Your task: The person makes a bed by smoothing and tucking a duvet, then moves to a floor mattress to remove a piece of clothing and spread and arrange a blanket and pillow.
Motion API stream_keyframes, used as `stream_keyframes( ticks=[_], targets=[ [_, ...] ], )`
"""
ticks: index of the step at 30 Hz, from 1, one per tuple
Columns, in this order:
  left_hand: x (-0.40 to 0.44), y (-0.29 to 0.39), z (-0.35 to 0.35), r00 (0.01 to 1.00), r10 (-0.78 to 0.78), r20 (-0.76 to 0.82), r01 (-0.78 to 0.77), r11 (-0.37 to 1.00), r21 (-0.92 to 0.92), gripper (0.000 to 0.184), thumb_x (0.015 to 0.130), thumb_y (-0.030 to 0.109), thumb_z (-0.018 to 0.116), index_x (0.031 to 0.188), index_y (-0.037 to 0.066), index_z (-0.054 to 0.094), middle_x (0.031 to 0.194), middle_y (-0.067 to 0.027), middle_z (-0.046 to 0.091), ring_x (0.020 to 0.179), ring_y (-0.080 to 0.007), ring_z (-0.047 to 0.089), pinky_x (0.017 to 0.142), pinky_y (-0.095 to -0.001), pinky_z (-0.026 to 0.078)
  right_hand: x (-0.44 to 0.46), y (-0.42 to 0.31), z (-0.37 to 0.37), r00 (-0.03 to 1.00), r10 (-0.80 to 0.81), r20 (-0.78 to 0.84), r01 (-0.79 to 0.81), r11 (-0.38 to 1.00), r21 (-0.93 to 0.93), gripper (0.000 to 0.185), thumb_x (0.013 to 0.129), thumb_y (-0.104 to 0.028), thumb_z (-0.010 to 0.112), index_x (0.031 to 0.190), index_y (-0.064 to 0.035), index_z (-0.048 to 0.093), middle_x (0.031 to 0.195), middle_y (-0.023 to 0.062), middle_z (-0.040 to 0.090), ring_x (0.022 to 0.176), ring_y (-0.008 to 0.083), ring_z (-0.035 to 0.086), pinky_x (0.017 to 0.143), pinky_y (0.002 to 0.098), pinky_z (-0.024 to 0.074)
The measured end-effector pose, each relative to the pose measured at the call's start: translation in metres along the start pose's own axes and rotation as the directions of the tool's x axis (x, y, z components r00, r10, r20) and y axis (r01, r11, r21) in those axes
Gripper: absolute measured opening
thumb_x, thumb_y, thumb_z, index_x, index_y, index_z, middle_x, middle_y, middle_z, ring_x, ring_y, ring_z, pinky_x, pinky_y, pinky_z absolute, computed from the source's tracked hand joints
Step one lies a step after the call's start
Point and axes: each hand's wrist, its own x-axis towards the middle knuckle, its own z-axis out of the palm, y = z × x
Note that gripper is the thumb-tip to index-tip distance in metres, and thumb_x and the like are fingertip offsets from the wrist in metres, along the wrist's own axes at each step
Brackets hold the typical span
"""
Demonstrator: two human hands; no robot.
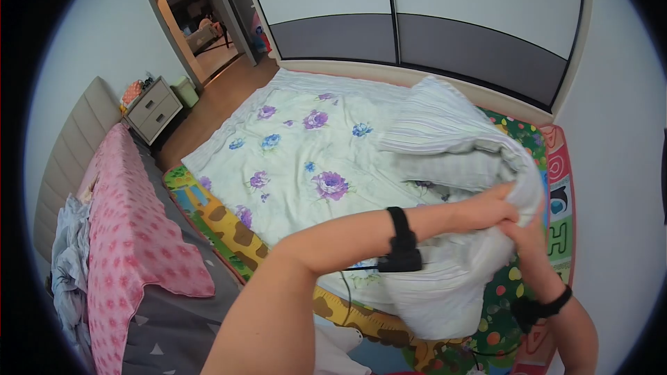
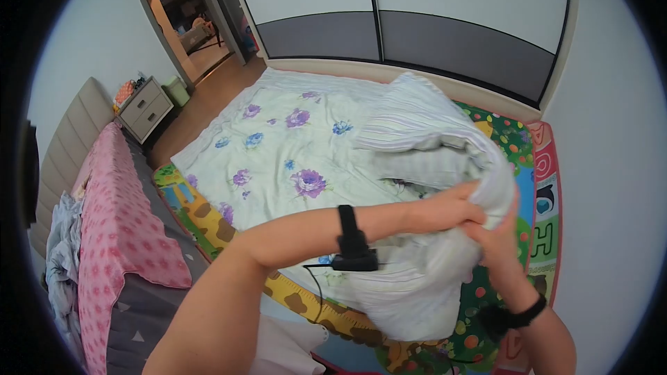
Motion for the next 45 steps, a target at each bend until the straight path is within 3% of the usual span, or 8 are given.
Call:
stream_keyframes(
  ticks=[10, 14, 18, 23, 27, 34, 39, 45],
  targets=[
    [0.046, -0.012, 0.026, 0.951, 0.196, 0.24, -0.275, 0.89, 0.364, 0.065, 0.096, 0.041, 0.053, 0.14, -0.004, 0.039, 0.136, -0.0215, 0.051, 0.126, -0.0268, 0.049, 0.106, -0.0345, 0.037, 0.017, -0.016, -0.178, 0.72, -0.505, -0.476, -0.057, 0.641, -0.766, 0.072, 0.077, -0.012, 0.067, 0.14, -0.0054, 0.033, 0.125, 0.0219, 0.053, 0.119, 0.0314, 0.054, 0.1, 0.0371, 0.0403],
    [-0.078, -0.095, -0.127, 0.898, -0.374, -0.232, 0.435, 0.834, 0.34, 0.052, 0.097, 0.036, 0.054, 0.137, 0.003, 0.048, 0.123, -0.0165, 0.061, 0.113, -0.0215, 0.058, 0.095, -0.0338, 0.045, 0.003, 0.057, -0.253, 0.741, -0.399, -0.54, -0.374, 0.424, -0.825, 0.076, 0.076, -0.012, 0.066, 0.142, -0.0069, 0.029, 0.113, 0.0286, 0.056, 0.11, 0.0394, 0.057, 0.094, 0.0442, 0.0435],
    [-0.296, -0.153, -0.281, 0.281, -0.033, -0.959, 0.787, 0.581, 0.21, 0.042, 0.081, 0.036, 0.068, 0.103, 0.0, 0.062, 0.1, -0.0225, 0.065, 0.099, -0.0363, 0.061, 0.084, -0.0445, 0.047, -0.004, 0.095, -0.253, 0.784, -0.122, -0.609, -0.577, 0.22, -0.786, 0.082, 0.075, -0.01, 0.066, 0.145, -0.0094, 0.024, 0.105, 0.0311, 0.056, 0.102, 0.0445, 0.057, 0.086, 0.0495, 0.0464],
    [-0.491, -0.169, -0.339, -0.381, -0.094, -0.92, 0.692, 0.631, -0.351, 0.068, 0.078, 0.046, 0.07, 0.127, 0.003, 0.05, 0.115, -0.0187, 0.06, 0.108, -0.0378, 0.057, 0.092, -0.0516, 0.045, 0.018, 0.115, -0.229, 0.837, -0.104, -0.538, -0.539, 0.013, -0.842, 0.09, 0.072, -0.005, 0.069, 0.149, -0.0117, 0.023, 0.117, 0.0344, 0.051, 0.104, 0.0473, 0.057, 0.089, 0.0489, 0.048],
    [-0.529, -0.177, -0.293, -0.199, -0.657, -0.727, -0.108, 0.752, -0.651, 0.071, 0.08, 0.057, 0.067, 0.127, 0.006, 0.052, 0.121, -0.0166, 0.055, 0.114, -0.0369, 0.05, 0.09, -0.0642, 0.039, 0.028, 0.122, -0.22, 0.899, -0.198, -0.391, -0.417, -0.108, -0.903, 0.081, 0.074, 0.001, 0.066, 0.145, -0.0125, 0.031, 0.113, 0.026, 0.051, 0.103, 0.0414, 0.056, 0.086, 0.0459, 0.0491],
    [-0.4, -0.193, -0.271, -0.229, 0.037, -0.973, 0.268, 0.963, -0.026, 0.086, 0.069, -0.007, 0.067, 0.143, 0.006, 0.025, 0.128, -0.0192, 0.049, 0.107, -0.0309, 0.058, 0.087, -0.0397, 0.051, 0.037, 0.12, -0.244, 0.976, -0.207, -0.063, -0.165, -0.522, -0.837, 0.048, 0.083, -0.001, 0.057, 0.127, -0.0201, 0.052, 0.103, 0.0137, 0.052, 0.094, 0.0302, 0.055, 0.074, 0.0398, 0.0494],
    [-0.362, -0.159, -0.255, 0.013, 0.072, -0.997, 0.307, 0.949, 0.073, 0.089, 0.064, -0.013, 0.062, 0.143, 0.008, 0.025, 0.131, -0.0169, 0.048, 0.12, -0.0313, 0.05, 0.1, -0.0378, 0.042, 0.054, 0.119, -0.245, 0.967, -0.175, -0.184, -0.251, -0.561, -0.789, 0.03, 0.086, -0.007, 0.054, 0.113, -0.0202, 0.059, 0.099, 0.0114, 0.051, 0.093, 0.0276, 0.055, 0.071, 0.0378, 0.0473],
    [-0.392, -0.194, -0.234, -0.161, -0.146, -0.976, 0.246, 0.952, -0.183, 0.087, 0.069, -0.007, 0.07, 0.142, 0.009, 0.027, 0.132, -0.0171, 0.048, 0.123, -0.031, 0.047, 0.101, -0.0377, 0.04, 0.068, 0.111, -0.23, 0.971, -0.17, -0.168, -0.237, -0.604, -0.761, 0.031, 0.085, -0.008, 0.056, 0.114, -0.0195, 0.055, 0.099, 0.0106, 0.051, 0.093, 0.0263, 0.054, 0.074, 0.0369, 0.0426]
  ],
)
